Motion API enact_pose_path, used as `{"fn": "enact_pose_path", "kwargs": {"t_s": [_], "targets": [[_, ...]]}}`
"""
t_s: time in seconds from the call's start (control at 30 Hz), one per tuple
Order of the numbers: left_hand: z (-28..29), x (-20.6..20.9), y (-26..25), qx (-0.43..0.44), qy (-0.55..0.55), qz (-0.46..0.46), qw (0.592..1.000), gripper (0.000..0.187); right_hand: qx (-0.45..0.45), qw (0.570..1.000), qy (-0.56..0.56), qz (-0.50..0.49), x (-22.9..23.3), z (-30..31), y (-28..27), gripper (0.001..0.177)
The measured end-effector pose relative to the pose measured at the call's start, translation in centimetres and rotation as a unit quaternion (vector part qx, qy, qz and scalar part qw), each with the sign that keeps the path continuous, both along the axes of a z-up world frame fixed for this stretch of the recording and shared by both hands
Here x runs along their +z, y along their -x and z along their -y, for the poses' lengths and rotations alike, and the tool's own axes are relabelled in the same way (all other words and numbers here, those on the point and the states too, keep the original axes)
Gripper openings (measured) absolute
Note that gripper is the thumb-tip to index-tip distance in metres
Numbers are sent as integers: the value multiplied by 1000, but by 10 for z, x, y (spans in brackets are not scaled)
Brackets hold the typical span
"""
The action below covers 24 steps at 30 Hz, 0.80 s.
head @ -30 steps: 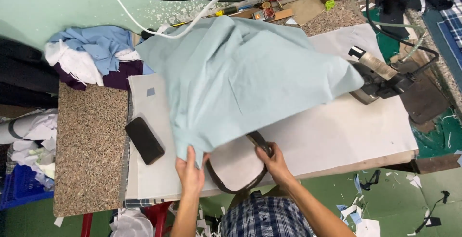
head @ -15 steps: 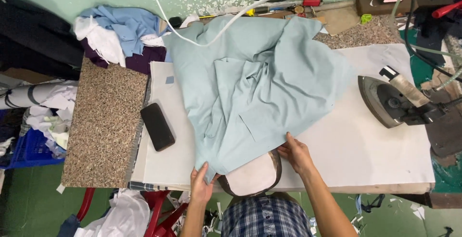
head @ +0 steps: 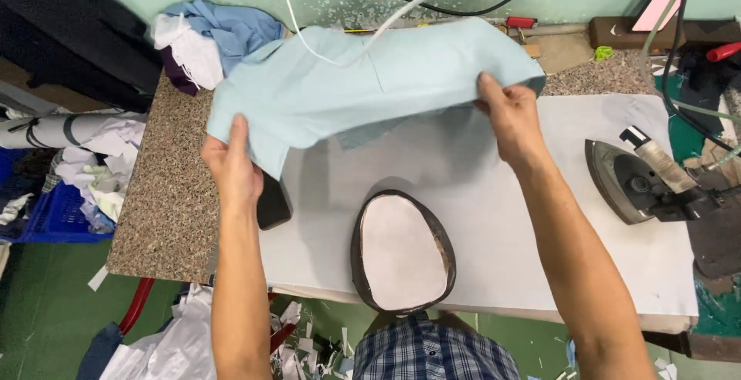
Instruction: The person irons a light blue shirt on a white ironing board, repeatedly smoothing the fabric with a steam iron and adjusting the shirt's position. The person also uses a small black rectangular object to press down on the fabric while ironing.
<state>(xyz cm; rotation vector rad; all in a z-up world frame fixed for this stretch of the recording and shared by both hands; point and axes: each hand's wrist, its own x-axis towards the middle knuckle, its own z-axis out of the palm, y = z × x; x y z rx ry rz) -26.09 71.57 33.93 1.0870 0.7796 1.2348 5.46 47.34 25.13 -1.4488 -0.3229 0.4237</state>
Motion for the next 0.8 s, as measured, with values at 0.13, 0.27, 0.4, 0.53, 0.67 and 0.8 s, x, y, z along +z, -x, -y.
{"fn": "enact_pose_path", "kwargs": {"t_s": [0.13, 0.27, 0.4, 0.53, 0.67, 0.8], "targets": [[34, -72, 41, 20, 85, -54, 995, 24, 37, 998, 41, -16, -40, 28, 42, 45], [82, -132, 78, -3, 196, -114, 974, 27, 56, 972, 211, -90, -42, 79, 92, 41], [143, -164, 103, -38, 284, -148, 947, 22, 40, 944, 278, -170, -54, 138, 133, 44], [183, -211, 132, -89, 330, -190, 921, 24, 15, 933, 296, -205, -118, 204, 159, 48], [201, -226, 148, -142, 309, -245, 908, 17, -18, 914, 324, -244, -138, 240, 170, 42], [203, -175, 131, -167, 336, -293, 879, 39, -19, 891, 377, -251, -151, 262, 177, 45]]}}
